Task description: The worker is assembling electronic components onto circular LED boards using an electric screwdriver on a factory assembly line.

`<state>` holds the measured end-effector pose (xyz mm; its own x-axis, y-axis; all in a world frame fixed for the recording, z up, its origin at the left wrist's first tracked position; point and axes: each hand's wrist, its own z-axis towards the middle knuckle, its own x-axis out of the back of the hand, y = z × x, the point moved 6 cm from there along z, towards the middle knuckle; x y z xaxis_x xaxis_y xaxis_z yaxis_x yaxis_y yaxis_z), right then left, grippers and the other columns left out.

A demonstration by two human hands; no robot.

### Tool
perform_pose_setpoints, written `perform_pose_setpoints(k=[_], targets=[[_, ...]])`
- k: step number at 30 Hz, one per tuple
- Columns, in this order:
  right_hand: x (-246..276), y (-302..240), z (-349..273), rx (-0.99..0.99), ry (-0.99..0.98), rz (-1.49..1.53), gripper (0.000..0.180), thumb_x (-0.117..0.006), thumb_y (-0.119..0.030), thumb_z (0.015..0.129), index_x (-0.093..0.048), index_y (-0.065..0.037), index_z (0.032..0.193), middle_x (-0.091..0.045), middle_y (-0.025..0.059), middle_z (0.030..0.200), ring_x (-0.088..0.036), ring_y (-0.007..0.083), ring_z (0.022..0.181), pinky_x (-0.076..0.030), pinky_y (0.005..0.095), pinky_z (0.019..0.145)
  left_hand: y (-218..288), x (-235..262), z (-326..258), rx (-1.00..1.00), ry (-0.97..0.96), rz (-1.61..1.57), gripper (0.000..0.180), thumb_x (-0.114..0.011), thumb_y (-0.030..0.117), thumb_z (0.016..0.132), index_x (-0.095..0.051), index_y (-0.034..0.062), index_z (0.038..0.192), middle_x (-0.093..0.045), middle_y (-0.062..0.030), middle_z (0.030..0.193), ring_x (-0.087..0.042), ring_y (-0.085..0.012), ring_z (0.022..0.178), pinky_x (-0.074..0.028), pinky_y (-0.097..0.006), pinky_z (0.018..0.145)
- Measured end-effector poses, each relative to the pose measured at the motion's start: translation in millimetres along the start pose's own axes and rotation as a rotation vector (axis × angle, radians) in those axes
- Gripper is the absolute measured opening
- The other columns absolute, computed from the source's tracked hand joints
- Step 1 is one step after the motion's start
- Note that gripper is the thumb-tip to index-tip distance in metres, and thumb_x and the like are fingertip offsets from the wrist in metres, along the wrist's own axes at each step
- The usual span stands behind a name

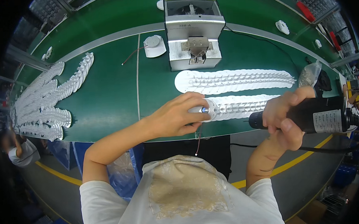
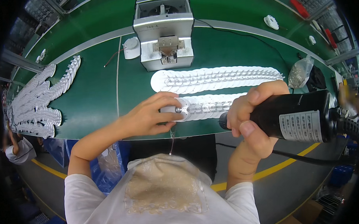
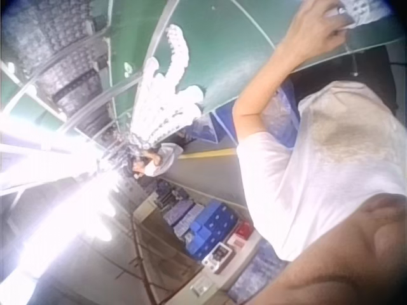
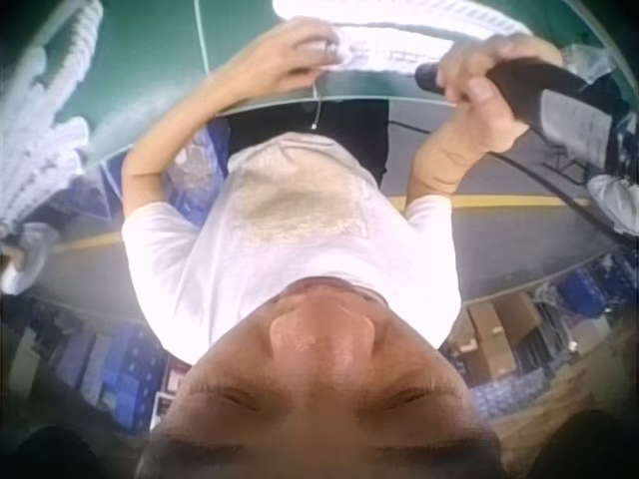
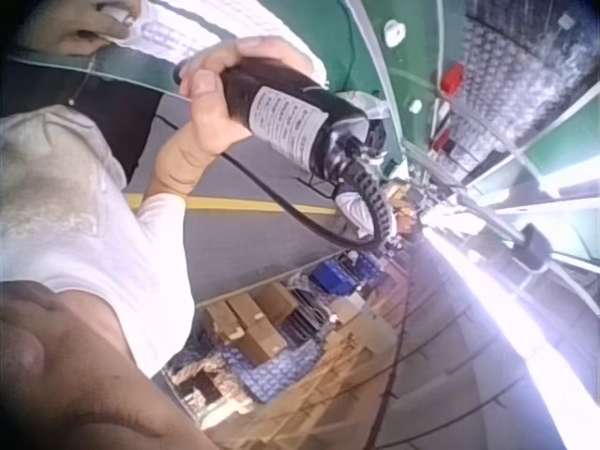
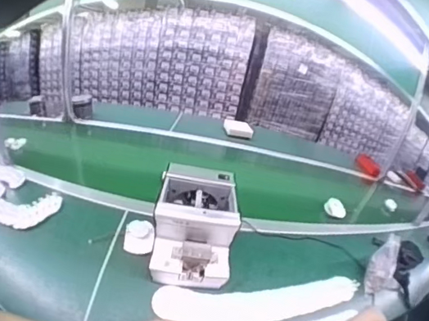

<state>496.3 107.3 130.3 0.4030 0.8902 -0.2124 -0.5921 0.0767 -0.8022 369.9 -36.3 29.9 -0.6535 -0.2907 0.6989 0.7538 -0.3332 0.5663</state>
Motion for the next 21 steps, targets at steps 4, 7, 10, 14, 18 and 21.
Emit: perform_pose_setpoints(k=[4, 7, 10, 14, 18, 21], targets=[[-3, 4, 1, -0.005, -0.015, 0.007, 0.039, -0.057, -0.008, 0.071, -0.038, 0.000, 0.105, -0.044, 0.0040, 0.059, -0.040, 0.0111, 0.039, -0.040, 0.0266, 0.043, 1, 1, 0, 0.024, 0.007, 0.018, 0.027, -0.069, 0.007, 0.067, -0.066, 0.0081, 0.093, -0.054, -0.0073, 0.106, -0.050, -0.0292, 0.106, -0.046, -0.038, 0.085], [-1, 4, 2, -0.023, 0.071, 0.052, 0.036, -0.060, -0.004, 0.068, -0.040, -0.001, 0.098, -0.044, 0.0045, 0.054, -0.042, 0.0115, 0.039, -0.040, 0.0264, 0.041, 0, 1, 1, 0.009, 0.005, 0.023, 0.027, -0.069, 0.007, 0.066, -0.067, 0.0085, 0.093, -0.054, -0.0065, 0.106, -0.050, -0.0285, 0.106, -0.047, -0.038, 0.084], [-1, 3, 3, -0.023, 0.055, 0.041, 0.037, -0.060, -0.004, 0.069, -0.039, -0.001, 0.099, -0.045, 0.0049, 0.056, -0.043, 0.0117, 0.040, -0.041, 0.0264, 0.042, -1, 1, 1, 0.022, 0.012, 0.009, 0.028, -0.069, 0.007, 0.065, -0.067, 0.0092, 0.093, -0.055, -0.0053, 0.105, -0.050, -0.0281, 0.106, -0.047, -0.037, 0.084], [-8, 6, 21, 0.039, 0.051, 0.106, 0.045, -0.059, -0.007, 0.074, -0.037, 0.000, 0.113, -0.045, 0.0053, 0.058, -0.045, 0.0124, 0.042, -0.042, 0.0276, 0.043, -3, 0, 3, 0.010, -0.006, -0.003, 0.029, -0.070, 0.008, 0.064, -0.067, 0.0104, 0.093, -0.055, -0.0041, 0.104, -0.050, -0.0284, 0.104, -0.047, -0.037, 0.083], [-32, 32, 66, 0.122, -0.008, 0.094, 0.041, -0.050, -0.013, 0.081, -0.042, -0.003, 0.119, -0.041, 0.0040, 0.064, -0.041, 0.0132, 0.045, -0.039, 0.0302, 0.047, -5, 3, -1, 0.016, 0.001, -0.010, 0.029, -0.070, 0.009, 0.064, -0.067, 0.0104, 0.093, -0.056, -0.0045, 0.102, -0.050, -0.0287, 0.102, -0.048, -0.037, 0.082], [-46, 46, 98, 0.186, 0.058, -0.019, 0.035, -0.050, -0.010, 0.081, -0.045, -0.003, 0.115, -0.042, 0.0051, 0.066, -0.043, 0.0139, 0.047, -0.041, 0.0315, 0.048, -4, 5, -3, -0.014, 0.020, -0.023, 0.028, -0.070, 0.009, 0.064, -0.067, 0.0097, 0.092, -0.056, -0.0051, 0.101, -0.050, -0.0286, 0.101, -0.048, -0.037, 0.081]])
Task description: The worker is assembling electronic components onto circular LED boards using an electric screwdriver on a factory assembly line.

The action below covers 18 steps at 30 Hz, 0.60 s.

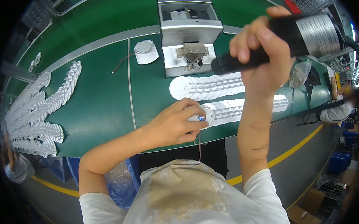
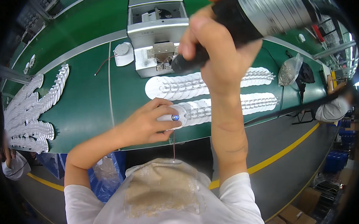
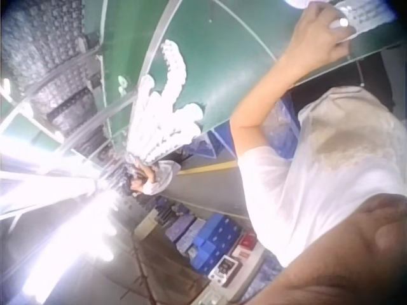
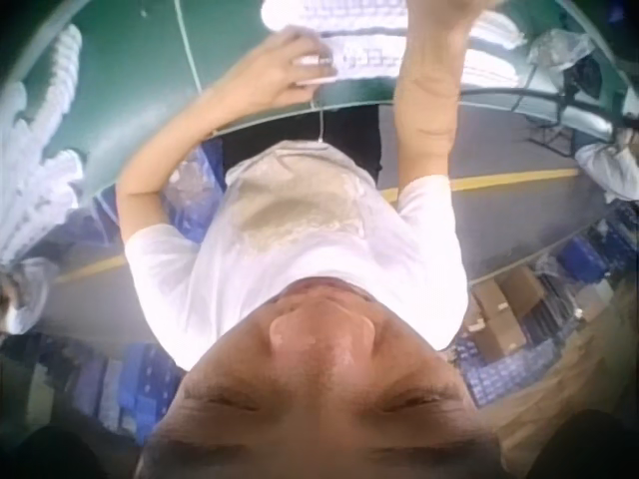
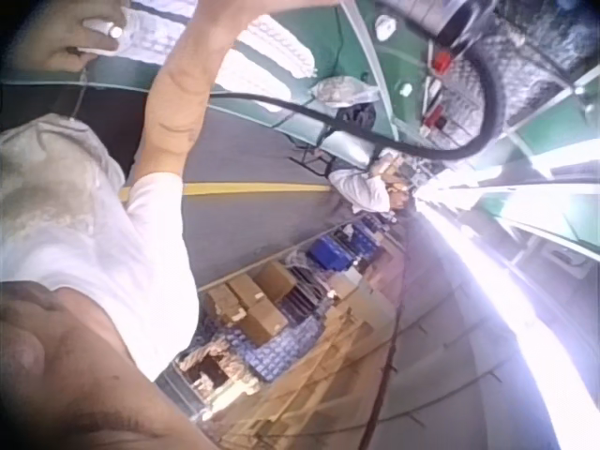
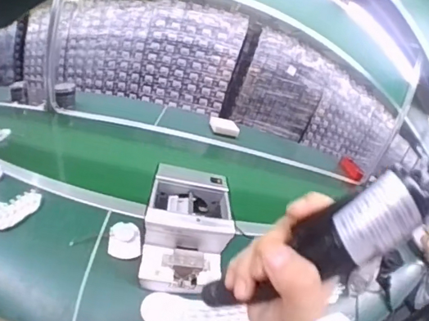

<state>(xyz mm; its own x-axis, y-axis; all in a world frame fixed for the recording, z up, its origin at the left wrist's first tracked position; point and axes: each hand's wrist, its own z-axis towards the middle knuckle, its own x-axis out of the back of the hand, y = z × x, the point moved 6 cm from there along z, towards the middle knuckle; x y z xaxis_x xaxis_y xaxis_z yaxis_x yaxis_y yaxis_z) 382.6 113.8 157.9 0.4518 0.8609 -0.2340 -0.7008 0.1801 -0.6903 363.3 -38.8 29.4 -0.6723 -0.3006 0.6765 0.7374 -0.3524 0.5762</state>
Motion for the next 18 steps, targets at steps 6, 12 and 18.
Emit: perform_pose_setpoints(k=[6, 12, 18], targets=[[-21, 29, 20, -0.054, 0.042, -0.046, 0.031, -0.050, -0.007, 0.078, -0.045, 0.001, 0.108, -0.044, 0.0068, 0.064, -0.046, 0.0156, 0.046, -0.044, 0.0335, 0.048, -4, 5, -7, -0.024, 0.034, -0.024, 0.026, -0.069, 0.008, 0.063, -0.066, 0.0089, 0.088, -0.055, -0.0053, 0.099, -0.051, -0.0271, 0.099, -0.048, -0.036, 0.079], [-28, 44, 20, -0.086, 0.003, -0.082, 0.028, -0.049, -0.004, 0.077, -0.045, 0.002, 0.104, -0.046, 0.0073, 0.064, -0.046, 0.0154, 0.044, -0.043, 0.0326, 0.046, -6, 4, -7, -0.053, 0.067, -0.035, 0.025, -0.068, 0.007, 0.062, -0.065, 0.0091, 0.087, -0.054, -0.0046, 0.097, -0.051, -0.0258, 0.095, -0.047, -0.036, 0.076], [-46, 51, 29, -0.144, -0.070, -0.144, 0.020, -0.052, 0.001, 0.075, -0.048, 0.002, 0.094, -0.047, 0.0077, 0.057, -0.044, 0.0145, 0.041, -0.041, 0.0317, 0.043, -6, 0, -8, -0.061, 0.088, -0.031, 0.025, -0.068, 0.008, 0.061, -0.065, 0.0092, 0.085, -0.054, -0.0044, 0.096, -0.051, -0.0258, 0.094, -0.048, -0.035, 0.075]])
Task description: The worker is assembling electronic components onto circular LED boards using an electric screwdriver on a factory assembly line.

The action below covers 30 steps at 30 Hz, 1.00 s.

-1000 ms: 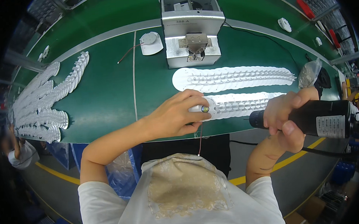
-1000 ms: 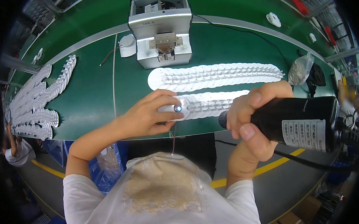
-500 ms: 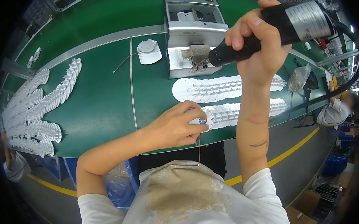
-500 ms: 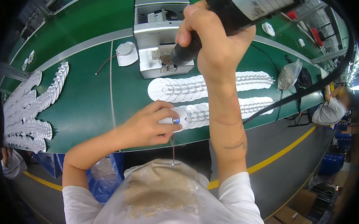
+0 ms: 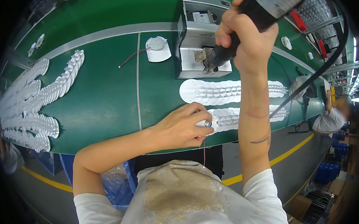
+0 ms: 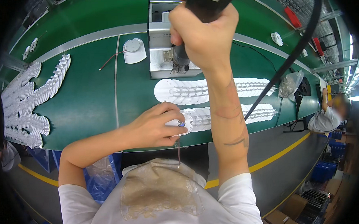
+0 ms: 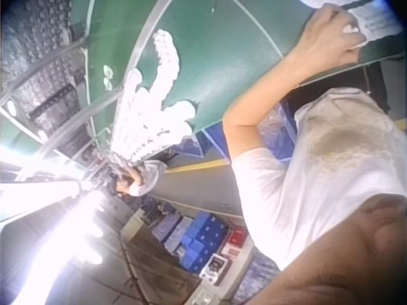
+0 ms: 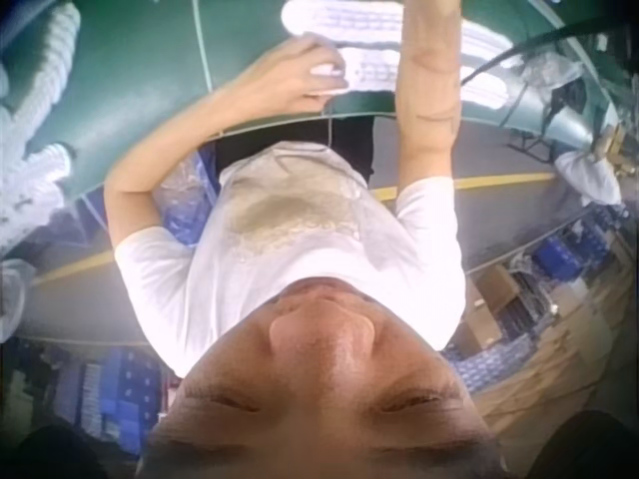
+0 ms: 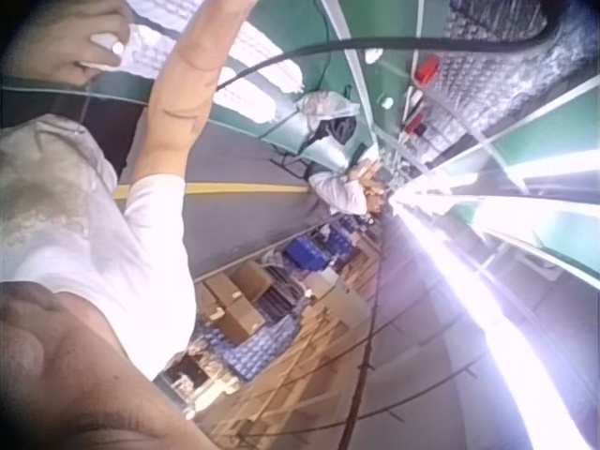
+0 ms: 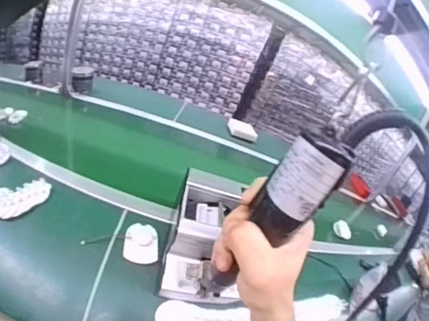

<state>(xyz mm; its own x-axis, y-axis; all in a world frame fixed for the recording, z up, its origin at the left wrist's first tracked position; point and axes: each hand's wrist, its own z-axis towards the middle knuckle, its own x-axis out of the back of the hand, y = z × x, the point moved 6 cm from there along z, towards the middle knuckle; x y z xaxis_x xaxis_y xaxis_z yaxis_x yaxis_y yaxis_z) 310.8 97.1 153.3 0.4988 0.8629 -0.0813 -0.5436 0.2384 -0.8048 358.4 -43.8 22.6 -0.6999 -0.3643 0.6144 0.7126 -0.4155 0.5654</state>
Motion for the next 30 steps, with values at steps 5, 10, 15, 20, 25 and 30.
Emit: perform_pose_setpoints(k=[5, 10, 15, 20, 25, 30], targets=[[17, -1, -23, -0.034, -0.011, 0.196, 0.027, -0.054, 0.004, 0.074, -0.048, 0.006, 0.100, -0.051, 0.0074, 0.057, -0.047, 0.0135, 0.041, -0.040, 0.0276, 0.040, -1, -1, -2, 0.007, 0.013, -0.001, 0.025, -0.068, 0.009, 0.061, -0.065, 0.0096, 0.085, -0.054, -0.0044, 0.097, -0.052, -0.0255, 0.094, -0.049, -0.034, 0.074], [27, -33, -78, -0.076, 0.054, 0.226, 0.039, -0.056, 0.000, 0.071, -0.038, -0.002, 0.106, -0.044, 0.0059, 0.057, -0.040, 0.0132, 0.037, -0.040, 0.0285, 0.039, 0, 1, -4, 0.005, 0.014, 0.009, 0.024, -0.068, 0.010, 0.061, -0.066, 0.0096, 0.085, -0.055, -0.0049, 0.098, -0.051, -0.0251, 0.095, -0.048, -0.034, 0.077], [26, -41, -103, -0.109, 0.053, 0.067, 0.036, -0.051, -0.007, 0.073, -0.039, -0.002, 0.106, -0.041, 0.0046, 0.058, -0.037, 0.0120, 0.037, -0.037, 0.0283, 0.039, 0, 2, -4, 0.009, 0.020, -0.010, 0.026, -0.067, 0.007, 0.062, -0.064, 0.0098, 0.088, -0.054, -0.0059, 0.100, -0.052, -0.0259, 0.096, -0.048, -0.035, 0.077], [28, -32, -110, -0.106, -0.008, 0.066, 0.037, -0.054, -0.005, 0.072, -0.037, -0.002, 0.105, -0.043, 0.0052, 0.058, -0.042, 0.0130, 0.038, -0.039, 0.0280, 0.039, 0, 2, -3, 0.024, 0.007, -0.023, 0.026, -0.068, 0.007, 0.062, -0.065, 0.0094, 0.088, -0.054, -0.0069, 0.101, -0.053, -0.0263, 0.097, -0.048, -0.035, 0.078], [28, -28, -116, -0.164, 0.017, 0.078, 0.038, -0.057, -0.004, 0.071, -0.037, -0.003, 0.104, -0.044, 0.0049, 0.059, -0.043, 0.0129, 0.039, -0.040, 0.0281, 0.041, 0, 2, -2, 0.023, 0.021, -0.029, 0.023, -0.067, 0.009, 0.061, -0.067, 0.0074, 0.084, -0.056, -0.0073, 0.102, -0.052, -0.0249, 0.096, -0.048, -0.033, 0.077], [23, -29, -119, -0.145, -0.021, 0.100, 0.034, -0.061, 0.001, 0.074, -0.037, -0.004, 0.097, -0.045, 0.0046, 0.062, -0.045, 0.0112, 0.047, -0.042, 0.0256, 0.046, -1, 3, -4, 0.029, 0.000, -0.052, 0.028, -0.069, 0.008, 0.062, -0.065, 0.0091, 0.091, -0.054, -0.0069, 0.102, -0.052, -0.0267, 0.098, -0.048, -0.035, 0.079]])
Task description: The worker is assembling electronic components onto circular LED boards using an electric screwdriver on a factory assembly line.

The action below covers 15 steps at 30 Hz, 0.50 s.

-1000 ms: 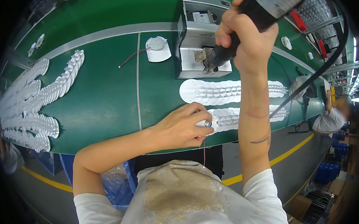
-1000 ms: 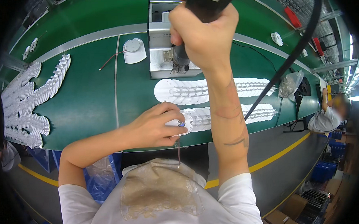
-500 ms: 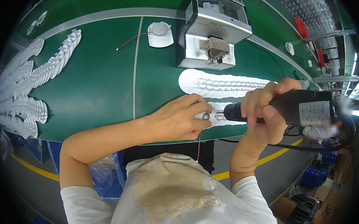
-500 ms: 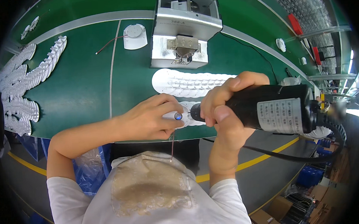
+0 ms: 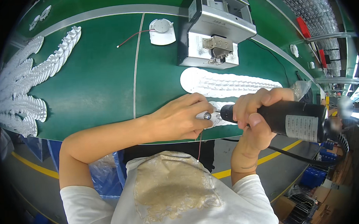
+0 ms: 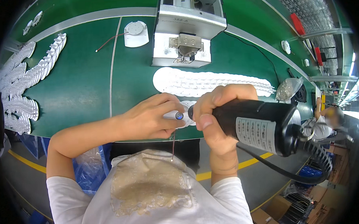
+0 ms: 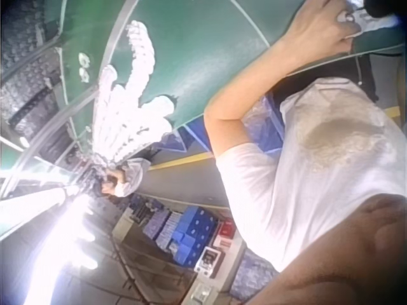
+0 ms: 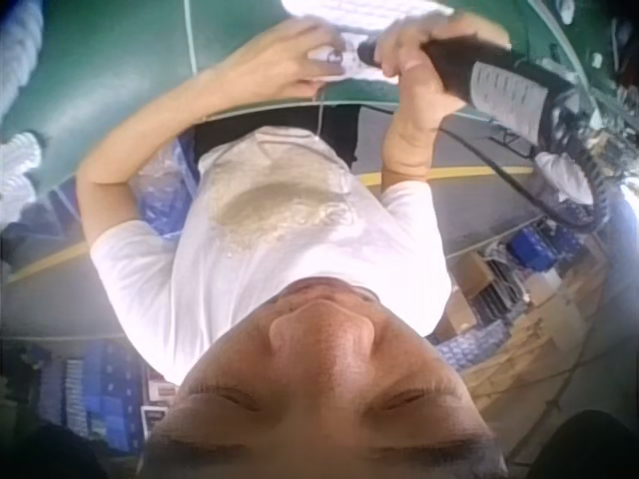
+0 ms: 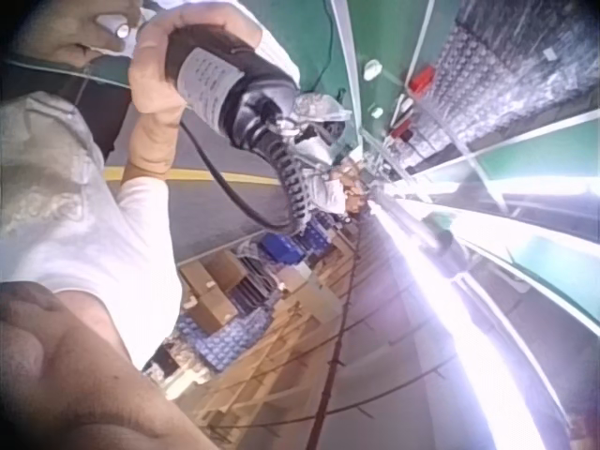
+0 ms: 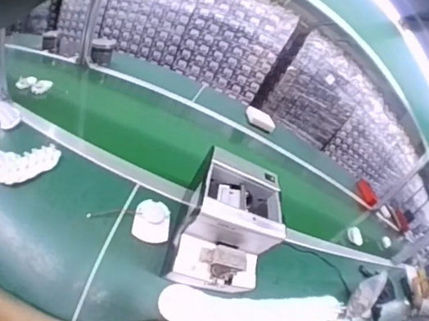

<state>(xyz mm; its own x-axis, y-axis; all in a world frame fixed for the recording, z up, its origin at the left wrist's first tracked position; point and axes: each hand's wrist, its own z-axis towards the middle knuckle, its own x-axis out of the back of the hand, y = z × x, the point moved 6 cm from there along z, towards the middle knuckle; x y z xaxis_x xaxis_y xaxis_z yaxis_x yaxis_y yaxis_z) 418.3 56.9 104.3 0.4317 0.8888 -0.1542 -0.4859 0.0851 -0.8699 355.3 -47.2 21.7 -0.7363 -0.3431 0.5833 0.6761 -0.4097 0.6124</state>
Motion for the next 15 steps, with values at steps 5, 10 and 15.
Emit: perform_pose_setpoints(k=[5, 10, 15], targets=[[-2, 0, 2, -0.036, 0.032, -0.082, 0.035, -0.059, -0.003, 0.071, -0.038, -0.005, 0.098, -0.043, 0.0039, 0.059, -0.043, 0.0133, 0.041, -0.039, 0.0285, 0.042, -2, 0, -2, 0.000, 0.038, -0.016, 0.024, -0.069, 0.009, 0.061, -0.067, 0.0072, 0.085, -0.056, -0.0078, 0.102, -0.051, -0.0257, 0.098, -0.047, -0.034, 0.079], [8, -4, 36, 0.044, -0.059, 0.115, 0.037, -0.058, -0.006, 0.074, -0.040, -0.003, 0.106, -0.046, 0.0065, 0.061, -0.043, 0.0139, 0.041, -0.042, 0.0294, 0.044, -3, -4, -4, -0.027, 0.050, 0.000, 0.025, -0.070, 0.008, 0.060, -0.066, 0.0085, 0.084, -0.056, -0.0074, 0.101, -0.051, -0.0256, 0.097, -0.048, -0.034, 0.077], [6, -9, 95, 0.189, 0.047, 0.123, 0.038, -0.051, -0.005, 0.076, -0.045, -0.006, 0.113, -0.045, 0.0060, 0.064, -0.042, 0.0145, 0.043, -0.042, 0.0333, 0.046, -3, -4, -5, -0.037, 0.049, 0.024, 0.022, -0.069, 0.008, 0.061, -0.066, 0.0088, 0.083, -0.056, -0.0069, 0.100, -0.051, -0.0256, 0.097, -0.048, -0.034, 0.077]])
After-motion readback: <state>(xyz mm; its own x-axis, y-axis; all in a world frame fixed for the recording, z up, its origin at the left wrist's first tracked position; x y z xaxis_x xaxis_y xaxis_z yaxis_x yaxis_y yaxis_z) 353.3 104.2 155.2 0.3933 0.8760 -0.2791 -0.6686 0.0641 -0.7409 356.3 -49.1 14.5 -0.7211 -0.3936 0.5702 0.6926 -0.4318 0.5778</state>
